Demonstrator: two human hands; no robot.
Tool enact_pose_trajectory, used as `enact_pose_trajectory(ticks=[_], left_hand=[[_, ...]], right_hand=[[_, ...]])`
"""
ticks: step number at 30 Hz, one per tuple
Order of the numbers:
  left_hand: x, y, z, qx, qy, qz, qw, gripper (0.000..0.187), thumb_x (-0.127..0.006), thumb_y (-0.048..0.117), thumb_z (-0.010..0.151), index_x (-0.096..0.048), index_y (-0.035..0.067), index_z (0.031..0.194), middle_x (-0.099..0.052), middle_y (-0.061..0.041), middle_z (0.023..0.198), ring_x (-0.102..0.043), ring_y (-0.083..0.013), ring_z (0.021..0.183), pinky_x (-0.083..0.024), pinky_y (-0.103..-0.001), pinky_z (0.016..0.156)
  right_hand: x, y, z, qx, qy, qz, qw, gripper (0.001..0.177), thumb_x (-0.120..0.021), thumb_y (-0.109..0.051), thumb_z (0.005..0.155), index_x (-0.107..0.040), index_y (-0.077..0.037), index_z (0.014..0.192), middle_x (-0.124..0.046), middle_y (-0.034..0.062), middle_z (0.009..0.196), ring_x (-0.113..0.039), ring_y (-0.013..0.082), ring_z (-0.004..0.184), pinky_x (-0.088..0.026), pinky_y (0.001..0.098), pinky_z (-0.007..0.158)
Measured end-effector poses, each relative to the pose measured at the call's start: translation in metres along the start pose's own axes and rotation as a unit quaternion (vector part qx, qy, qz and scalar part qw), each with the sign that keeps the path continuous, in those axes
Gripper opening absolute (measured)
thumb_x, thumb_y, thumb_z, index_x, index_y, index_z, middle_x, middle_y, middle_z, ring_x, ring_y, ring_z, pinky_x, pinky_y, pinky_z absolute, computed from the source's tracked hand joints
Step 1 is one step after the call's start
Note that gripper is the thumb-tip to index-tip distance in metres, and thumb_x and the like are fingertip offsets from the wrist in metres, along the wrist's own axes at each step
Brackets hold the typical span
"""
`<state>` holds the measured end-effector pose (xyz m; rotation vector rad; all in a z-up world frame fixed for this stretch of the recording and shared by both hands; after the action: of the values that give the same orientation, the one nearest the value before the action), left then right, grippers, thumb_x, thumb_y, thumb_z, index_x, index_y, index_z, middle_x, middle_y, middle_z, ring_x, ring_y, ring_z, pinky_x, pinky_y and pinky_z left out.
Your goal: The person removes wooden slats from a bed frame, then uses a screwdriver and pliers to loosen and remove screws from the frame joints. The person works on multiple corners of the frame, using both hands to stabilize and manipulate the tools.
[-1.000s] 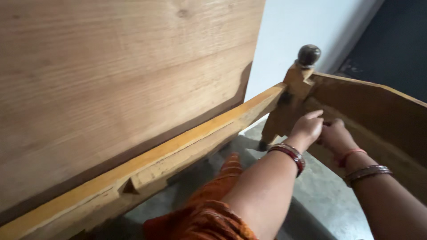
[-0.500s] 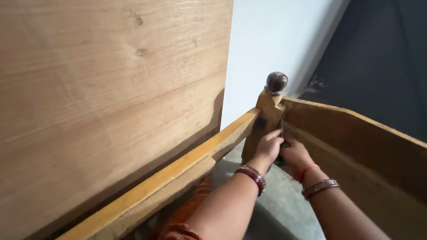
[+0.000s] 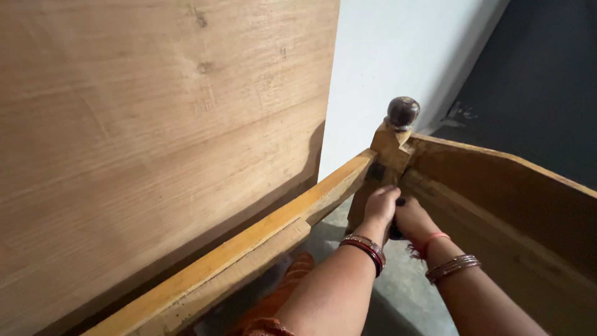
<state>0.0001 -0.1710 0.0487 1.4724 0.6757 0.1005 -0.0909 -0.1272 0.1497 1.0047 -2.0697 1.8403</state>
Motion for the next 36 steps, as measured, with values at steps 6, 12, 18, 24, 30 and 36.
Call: enact_pose_trajectory(ticks=[6,12,18,24,30,36], left_hand=[[0.010,0.022,-0.014,0.048,-0.014,-0.111,0.993,0.055,-0.063,0.029,0.092,-0.059,0.000,0.138,-0.063,-0.015,0.140,-0.057,-0.0235,0.128,-0.041,-0.034,0.108],[0.019,0.050,-0.032,0.063,-0.041,-0.092,0.993,0.061,-0.060,0.027,0.092,-0.049,0.002,0.148,-0.056,-0.014,0.149,-0.053,-0.0245,0.134,-0.040,-0.036,0.111],[0.018,0.053,-0.032,0.023,-0.042,-0.031,0.998,0.067,-0.061,0.030,0.093,-0.047,-0.004,0.149,-0.049,-0.019,0.156,-0.046,-0.0272,0.144,-0.033,-0.034,0.117],[0.009,0.048,-0.029,0.024,-0.037,0.026,0.999,0.079,-0.063,0.039,0.088,-0.042,-0.003,0.152,-0.042,-0.021,0.158,-0.038,-0.0299,0.148,-0.028,-0.037,0.119],[0.002,0.048,-0.027,-0.027,-0.082,0.068,0.994,0.093,-0.061,0.050,0.093,-0.034,-0.017,0.152,-0.038,-0.034,0.158,-0.035,-0.0400,0.149,-0.028,-0.040,0.121],[-0.003,0.053,-0.037,0.001,-0.092,0.017,0.996,0.100,-0.062,0.050,0.093,-0.023,-0.019,0.155,-0.031,-0.037,0.160,-0.030,-0.0383,0.153,-0.025,-0.040,0.121]], right_hand=[[0.001,-0.014,-0.004,0.086,0.079,-0.134,0.984,0.056,-0.077,-0.027,0.085,-0.057,0.002,0.129,-0.076,0.0215,0.090,-0.071,0.0247,0.077,-0.056,0.0360,0.070],[0.003,-0.022,-0.017,0.023,0.048,-0.004,0.999,0.047,-0.068,-0.020,0.088,-0.060,0.000,0.130,-0.078,0.0205,0.089,-0.075,0.0247,0.065,-0.058,0.0363,0.058],[0.001,-0.012,-0.003,0.183,0.122,-0.151,0.964,0.062,-0.082,-0.023,0.077,-0.060,-0.004,0.131,-0.073,0.0237,0.108,-0.071,0.0376,0.100,-0.056,0.0439,0.083],[-0.003,0.021,0.024,0.226,0.116,-0.140,0.957,0.064,-0.080,-0.028,0.077,-0.058,-0.004,0.133,-0.071,0.0242,0.116,-0.070,0.0398,0.108,-0.056,0.0458,0.089],[0.000,0.036,0.033,0.179,0.026,0.001,0.984,0.048,-0.071,-0.019,0.088,-0.061,0.002,0.131,-0.073,0.0209,0.119,-0.068,0.0274,0.109,-0.052,0.0406,0.090],[0.004,0.025,0.029,0.169,0.072,-0.053,0.982,0.048,-0.066,-0.026,0.097,-0.062,0.000,0.138,-0.071,0.0241,0.123,-0.067,0.0344,0.112,-0.051,0.0429,0.092]])
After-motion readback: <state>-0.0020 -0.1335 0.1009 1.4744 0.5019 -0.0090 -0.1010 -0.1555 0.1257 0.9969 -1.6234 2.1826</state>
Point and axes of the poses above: each hand's wrist, its own z-axis towards the middle knuckle, its own x-axis out of the back of the hand, y = z × x, the point moved 3 cm from there along z, towards the middle knuckle
